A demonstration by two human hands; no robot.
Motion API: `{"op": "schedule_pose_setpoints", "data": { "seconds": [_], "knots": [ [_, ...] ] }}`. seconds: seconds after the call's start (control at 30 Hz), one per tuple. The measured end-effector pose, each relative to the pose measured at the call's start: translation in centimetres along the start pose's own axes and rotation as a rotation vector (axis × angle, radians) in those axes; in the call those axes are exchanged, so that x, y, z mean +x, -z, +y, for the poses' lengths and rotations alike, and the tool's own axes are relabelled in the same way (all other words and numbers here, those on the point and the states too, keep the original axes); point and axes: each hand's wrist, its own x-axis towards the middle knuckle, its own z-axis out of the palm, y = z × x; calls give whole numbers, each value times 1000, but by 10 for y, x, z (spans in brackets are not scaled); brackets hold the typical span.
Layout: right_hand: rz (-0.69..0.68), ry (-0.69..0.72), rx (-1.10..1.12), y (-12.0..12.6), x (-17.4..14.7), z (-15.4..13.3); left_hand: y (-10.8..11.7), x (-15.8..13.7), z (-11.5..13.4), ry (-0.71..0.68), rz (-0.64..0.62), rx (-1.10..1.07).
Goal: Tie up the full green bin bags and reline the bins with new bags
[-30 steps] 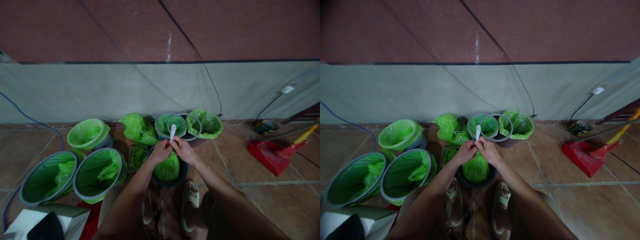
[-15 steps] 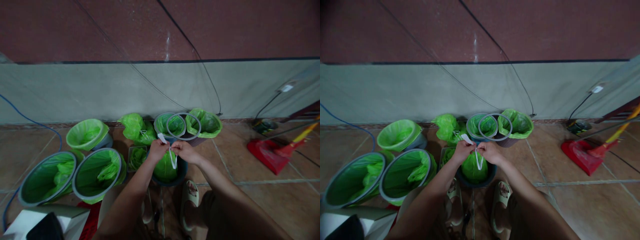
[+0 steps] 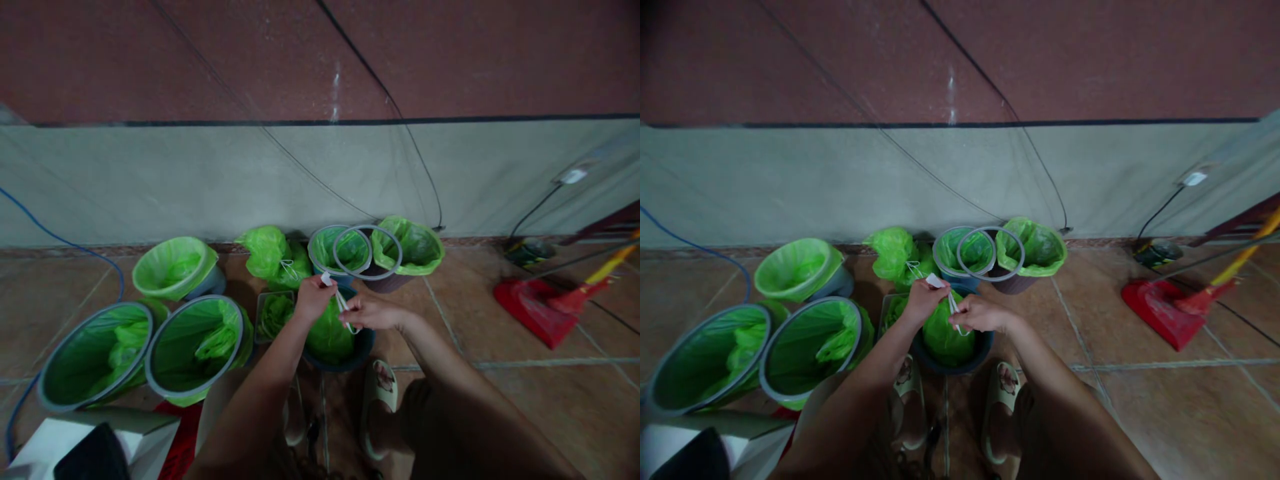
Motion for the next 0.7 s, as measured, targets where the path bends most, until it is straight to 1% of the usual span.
{"op": "schedule_pose_setpoints", "data": {
  "seconds": [0.1, 0.17, 0.23, 0.3, 0.37, 0.4, 0.43, 0.5, 0.6, 0.7],
  "knots": [
    [16, -58, -32, 3, -1, 3, 2, -1, 5, -23, -3, -4],
    [86, -66, -55, 6, 0, 9, 5, -4, 11, -79, -58, 53],
    [212, -35, -81, 9, 3, 16, 6, -7, 16, -170, -112, 166],
    [370, 5, -84, 11, 8, 21, 7, -11, 21, -243, -147, 243],
    [510, 30, -69, 12, 13, 24, 6, -14, 23, -281, -174, 248],
    [553, 37, -59, 12, 15, 24, 6, -16, 24, -296, -181, 243],
    [573, 42, -54, 12, 17, 23, 6, -17, 25, -311, -183, 248],
    [548, 57, -58, 10, 18, 21, 6, -18, 25, -328, -166, 282],
    [480, 87, -81, 6, 17, 17, 4, -18, 24, -325, -90, 302],
    [452, 117, -53, 2, 17, 15, 1, -16, 22, -348, -23, 274]
  ]
}}
